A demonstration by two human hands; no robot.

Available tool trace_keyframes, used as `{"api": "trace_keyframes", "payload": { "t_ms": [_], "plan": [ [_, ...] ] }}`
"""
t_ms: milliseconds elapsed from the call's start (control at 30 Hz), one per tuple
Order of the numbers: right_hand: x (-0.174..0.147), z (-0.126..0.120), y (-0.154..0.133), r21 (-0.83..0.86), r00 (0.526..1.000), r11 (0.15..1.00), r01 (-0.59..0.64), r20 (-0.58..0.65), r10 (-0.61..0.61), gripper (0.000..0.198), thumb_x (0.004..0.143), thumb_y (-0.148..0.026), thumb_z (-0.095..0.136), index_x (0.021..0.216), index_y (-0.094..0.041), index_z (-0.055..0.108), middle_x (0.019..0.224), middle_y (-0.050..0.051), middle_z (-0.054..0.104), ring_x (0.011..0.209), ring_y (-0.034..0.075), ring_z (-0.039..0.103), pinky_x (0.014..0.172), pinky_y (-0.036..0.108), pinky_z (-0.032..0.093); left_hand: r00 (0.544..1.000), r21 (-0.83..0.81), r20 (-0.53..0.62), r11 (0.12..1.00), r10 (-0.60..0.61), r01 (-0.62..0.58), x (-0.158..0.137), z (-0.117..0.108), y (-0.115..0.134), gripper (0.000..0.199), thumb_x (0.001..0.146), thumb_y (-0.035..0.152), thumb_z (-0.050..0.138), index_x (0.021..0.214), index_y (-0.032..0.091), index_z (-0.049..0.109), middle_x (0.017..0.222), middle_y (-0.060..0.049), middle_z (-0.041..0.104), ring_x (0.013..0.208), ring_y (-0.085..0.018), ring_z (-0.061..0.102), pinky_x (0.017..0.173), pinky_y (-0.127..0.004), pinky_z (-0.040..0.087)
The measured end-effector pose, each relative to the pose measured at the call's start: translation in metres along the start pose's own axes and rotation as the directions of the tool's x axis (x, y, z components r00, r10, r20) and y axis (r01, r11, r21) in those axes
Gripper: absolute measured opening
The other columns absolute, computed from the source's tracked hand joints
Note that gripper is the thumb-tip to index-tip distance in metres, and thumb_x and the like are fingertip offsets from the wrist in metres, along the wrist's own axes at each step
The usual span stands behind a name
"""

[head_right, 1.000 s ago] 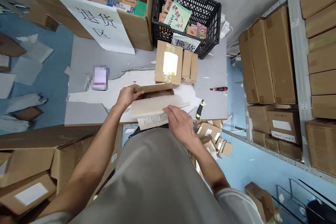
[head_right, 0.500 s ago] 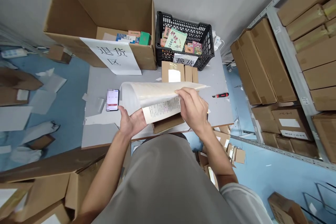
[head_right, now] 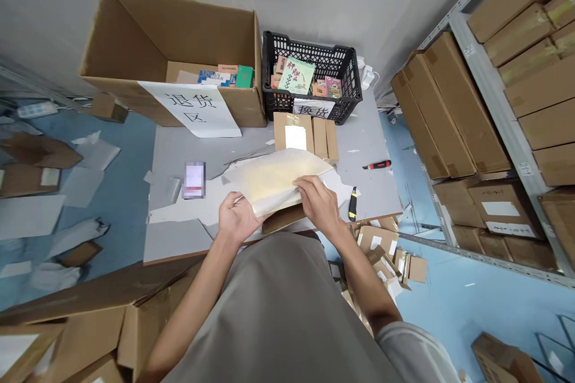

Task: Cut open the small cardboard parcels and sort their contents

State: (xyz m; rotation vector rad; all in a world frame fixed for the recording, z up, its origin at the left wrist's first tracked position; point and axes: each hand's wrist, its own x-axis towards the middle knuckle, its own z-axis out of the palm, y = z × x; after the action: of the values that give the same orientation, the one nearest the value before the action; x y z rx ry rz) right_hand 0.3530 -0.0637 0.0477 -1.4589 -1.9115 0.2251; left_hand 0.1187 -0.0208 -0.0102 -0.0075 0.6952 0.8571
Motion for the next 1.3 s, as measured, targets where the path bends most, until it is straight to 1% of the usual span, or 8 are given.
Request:
{"api": "trace_keyframes", "payload": {
  "t_ms": [300,533,800,933,1033,1133,1233,1300],
  "plan": [
    [-0.04,0.0,0.018,0.079,0.986,0.995,-0.054,0.165,0.04,0.032,0.12,-0.025,0.055,0.138,-0.029,0.081,0.128,0.01,0.084,0.119,0.022,0.082,0.099,0.033,0.07,0.989,0.182,-0.084,0.978,0.121,-0.104,0.009,0.0,-0.017,0.052,0.092,0.03,0.084,0.141,0.016,0.076,0.138,-0.016,0.084,0.144,-0.035,0.074,0.127,-0.049,0.058],
    [-0.05,0.007,0.032,0.072,0.97,0.971,-0.226,-0.068,0.231,0.023,0.118,-0.031,0.055,0.118,-0.025,0.077,0.112,0.011,0.081,0.107,0.025,0.08,0.097,0.039,0.067,0.971,0.323,-0.083,0.928,0.224,-0.186,0.002,-0.022,-0.016,0.047,0.072,0.022,0.095,0.115,0.015,0.078,0.121,-0.016,0.088,0.126,-0.036,0.083,0.112,-0.05,0.068],
    [-0.074,0.017,0.043,0.034,0.977,0.981,-0.192,-0.091,0.194,0.011,0.111,-0.02,0.056,0.109,-0.024,0.066,0.103,0.007,0.073,0.097,0.023,0.074,0.088,0.035,0.06,0.853,0.298,-0.186,0.856,0.487,-0.423,-0.022,-0.038,0.008,0.051,0.076,0.025,0.095,0.124,0.022,0.078,0.136,-0.013,0.085,0.139,-0.033,0.077,0.111,-0.043,0.067],
    [-0.095,0.029,0.063,-0.033,0.972,0.975,-0.222,0.068,0.223,0.012,0.104,-0.015,0.056,0.102,-0.025,0.064,0.1,0.006,0.071,0.094,0.023,0.071,0.086,0.034,0.058,0.786,0.315,-0.212,0.802,0.581,-0.508,-0.036,-0.042,0.025,0.06,0.075,0.024,0.093,0.133,0.029,0.077,0.149,-0.009,0.08,0.153,-0.032,0.067,0.11,-0.037,0.067],
    [-0.104,0.044,0.069,-0.121,0.913,0.966,-0.229,0.317,0.257,0.015,0.1,-0.012,0.057,0.097,-0.024,0.065,0.1,0.006,0.073,0.094,0.023,0.071,0.085,0.032,0.056,0.772,0.33,-0.199,0.783,0.604,-0.528,-0.048,-0.036,0.033,0.067,0.074,0.023,0.093,0.138,0.031,0.077,0.151,-0.008,0.079,0.154,-0.032,0.066,0.109,-0.036,0.067],
    [-0.101,0.051,0.068,-0.221,0.783,0.947,-0.232,0.535,0.317,0.015,0.104,-0.011,0.06,0.104,-0.021,0.072,0.111,0.01,0.078,0.101,0.023,0.074,0.084,0.03,0.055,0.784,0.324,-0.146,0.778,0.603,-0.538,-0.058,-0.023,0.034,0.076,0.074,0.023,0.092,0.147,0.034,0.073,0.151,-0.008,0.079,0.154,-0.034,0.066,0.112,-0.038,0.066],
    [-0.086,0.048,0.065,-0.295,0.677,0.924,-0.243,0.631,0.38,0.018,0.107,-0.014,0.065,0.115,-0.021,0.078,0.123,0.011,0.082,0.104,0.023,0.078,0.084,0.03,0.055,0.801,0.312,-0.108,0.785,0.59,-0.536,-0.067,-0.009,0.031,0.08,0.073,0.023,0.092,0.15,0.035,0.072,0.153,-0.008,0.078,0.154,-0.037,0.065,0.113,-0.044,0.067],
    [-0.071,0.04,0.061,-0.312,0.683,0.908,-0.281,0.6,0.417,0.019,0.108,-0.017,0.064,0.119,-0.021,0.08,0.125,0.011,0.083,0.096,0.023,0.079,0.082,0.031,0.057,0.809,0.31,-0.099,0.79,0.58,-0.529,-0.071,-0.001,0.027,0.081,0.071,0.023,0.092,0.149,0.035,0.073,0.152,-0.009,0.078,0.155,-0.039,0.064,0.114,-0.048,0.067]
  ]
}}
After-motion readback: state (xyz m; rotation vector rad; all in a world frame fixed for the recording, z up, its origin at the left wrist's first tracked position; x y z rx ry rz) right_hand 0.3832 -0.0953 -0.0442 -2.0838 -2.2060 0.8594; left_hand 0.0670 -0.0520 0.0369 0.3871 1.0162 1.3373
